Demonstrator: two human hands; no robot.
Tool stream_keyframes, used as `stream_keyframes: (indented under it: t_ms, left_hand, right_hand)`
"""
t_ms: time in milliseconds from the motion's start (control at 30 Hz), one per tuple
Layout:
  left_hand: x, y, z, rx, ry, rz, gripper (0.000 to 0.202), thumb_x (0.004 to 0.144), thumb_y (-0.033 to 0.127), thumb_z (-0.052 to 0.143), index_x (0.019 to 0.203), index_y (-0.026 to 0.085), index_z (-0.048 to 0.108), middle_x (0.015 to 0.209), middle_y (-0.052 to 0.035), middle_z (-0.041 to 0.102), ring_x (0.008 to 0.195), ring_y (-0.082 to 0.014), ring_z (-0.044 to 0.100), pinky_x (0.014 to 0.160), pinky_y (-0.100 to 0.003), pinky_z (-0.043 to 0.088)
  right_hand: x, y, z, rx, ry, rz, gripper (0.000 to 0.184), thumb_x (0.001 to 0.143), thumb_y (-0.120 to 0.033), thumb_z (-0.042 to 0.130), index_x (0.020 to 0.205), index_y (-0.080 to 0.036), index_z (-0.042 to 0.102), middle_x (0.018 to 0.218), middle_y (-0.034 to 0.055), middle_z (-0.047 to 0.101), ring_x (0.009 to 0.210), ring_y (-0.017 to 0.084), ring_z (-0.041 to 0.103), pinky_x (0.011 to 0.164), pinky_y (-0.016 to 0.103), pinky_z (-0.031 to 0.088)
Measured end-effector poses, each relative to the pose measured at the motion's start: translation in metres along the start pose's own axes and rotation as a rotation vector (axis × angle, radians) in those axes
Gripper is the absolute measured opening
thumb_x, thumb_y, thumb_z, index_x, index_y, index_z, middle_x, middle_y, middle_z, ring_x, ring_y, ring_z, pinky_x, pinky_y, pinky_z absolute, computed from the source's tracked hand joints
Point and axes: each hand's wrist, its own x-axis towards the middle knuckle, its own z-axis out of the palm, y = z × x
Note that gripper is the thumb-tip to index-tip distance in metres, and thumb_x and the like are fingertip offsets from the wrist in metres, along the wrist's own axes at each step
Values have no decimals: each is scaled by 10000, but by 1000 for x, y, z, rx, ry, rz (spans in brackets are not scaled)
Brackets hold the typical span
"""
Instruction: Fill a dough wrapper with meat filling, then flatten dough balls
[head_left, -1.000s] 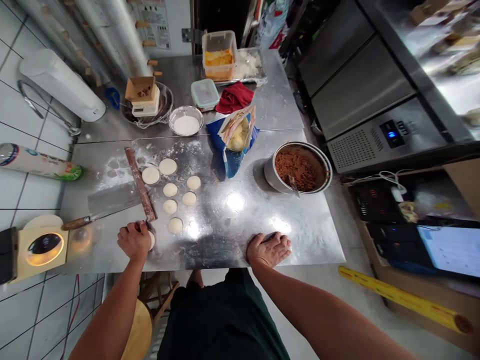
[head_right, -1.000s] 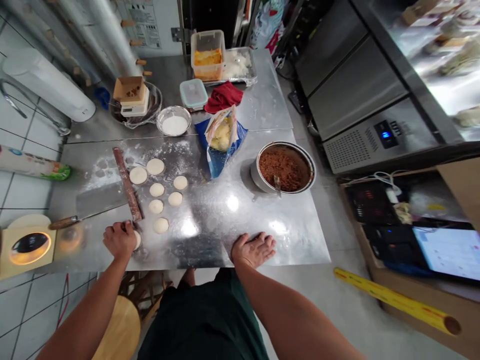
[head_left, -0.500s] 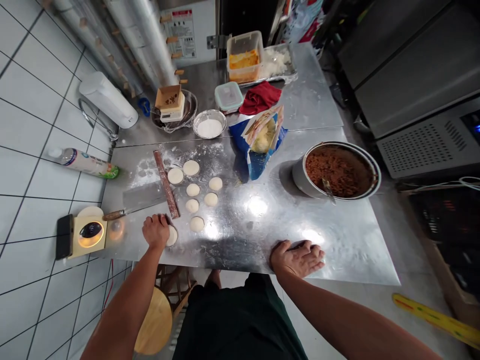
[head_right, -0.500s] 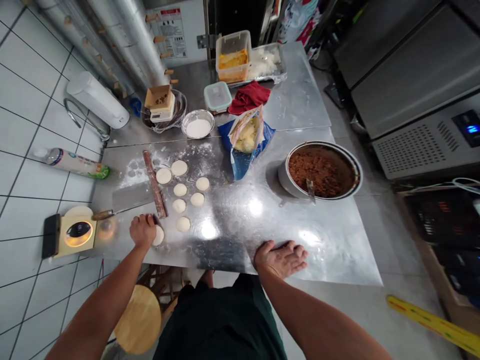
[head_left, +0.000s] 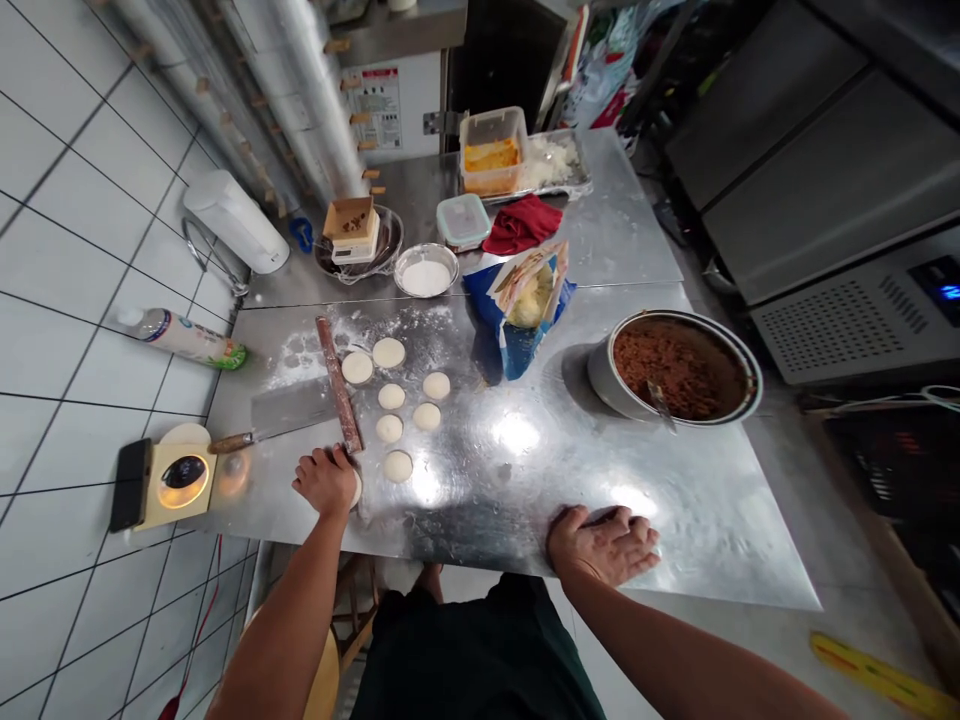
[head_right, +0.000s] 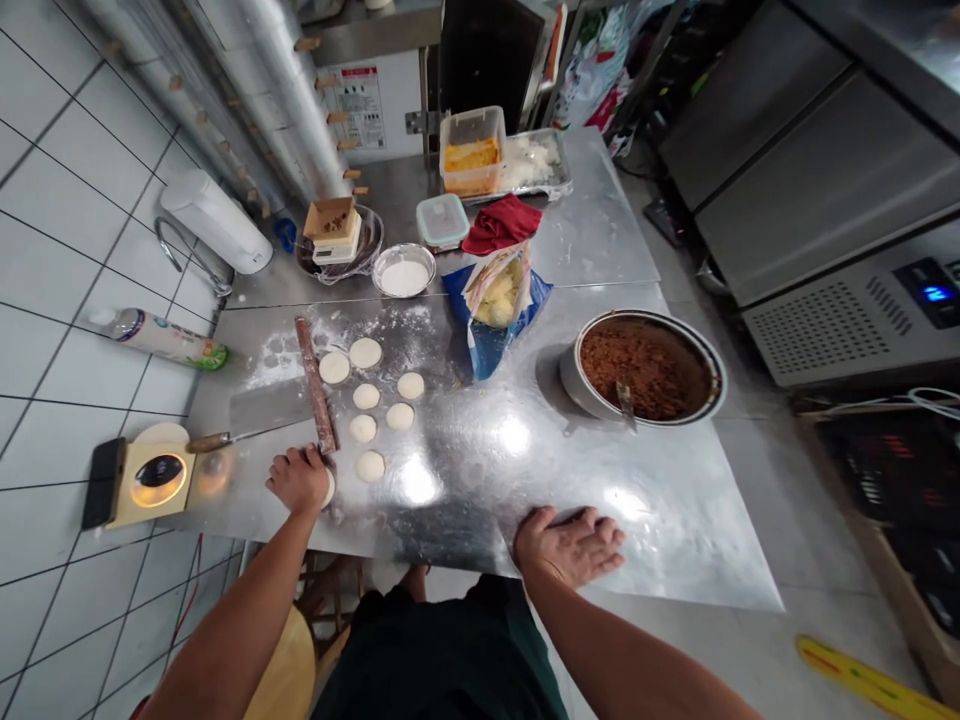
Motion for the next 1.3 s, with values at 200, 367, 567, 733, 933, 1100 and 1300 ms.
stream_keyframes:
  t_ms: [200,367,567,733,933,1100,1300]
  left_hand:
    - [-1,-20,9,-25,-14,94,469,1051,486,308,997,159,640,1069,-146,626,1039,-305,547,815,-406,353]
    - [15,-31,9,-31,-21,159,446,1045,480,354,964,162,656,996,-135,618,987,-281,558,782,-372,348]
    - [9,-19,6,-2,2,96,503,1040,508,314,1007,140,656,1027,-161,611,991,-308,555,785,-396,362]
    - [8,-17,1,-222,-135,2,508,1024,498,315,1062,124,657,1143,-231,613,1140,-383,533,904,-491,392]
    - [34,-77,-11,-493,-515,111,261,817,473,690,734,227,659,813,-58,650,899,-262,627,858,-385,470]
    - [13,-91,-13,-699,-652,60,273,723,453,753,777,239,593,707,43,614,695,-171,597,720,-302,468]
    - [26,-96,-29,-844,-561,-116,534,812,500,676,1272,242,593,971,-43,760,894,-242,719,839,-387,563]
  right_hand:
    - [3,2,1,-5,-14,8,754,897,-425,495,1557,-82,370,1623,250,346,1566,400,192,1270,689,128]
    - [5,8,6,-5,12,-1,771,891,-444,493,1560,-80,375,1609,254,367,1563,402,206,1270,687,129]
    - [6,11,8,-13,6,0,779,878,-440,496,1560,-83,372,1610,255,363,1567,398,196,1273,684,130]
    - [5,6,4,-4,-2,12,773,881,-432,486,1560,-87,358,1616,249,349,1566,396,190,1274,686,126]
    - [2,0,2,-2,0,-9,774,880,-416,485,1562,-80,339,1613,253,342,1565,399,183,1269,698,122]
    - [0,-7,-5,-19,-43,17,756,904,-424,451,1570,-88,331,1628,247,322,1565,399,186,1271,688,131]
    - [-1,-6,-6,-13,-42,12,758,914,-439,438,1583,-107,308,1637,239,310,1575,383,166,1271,689,126]
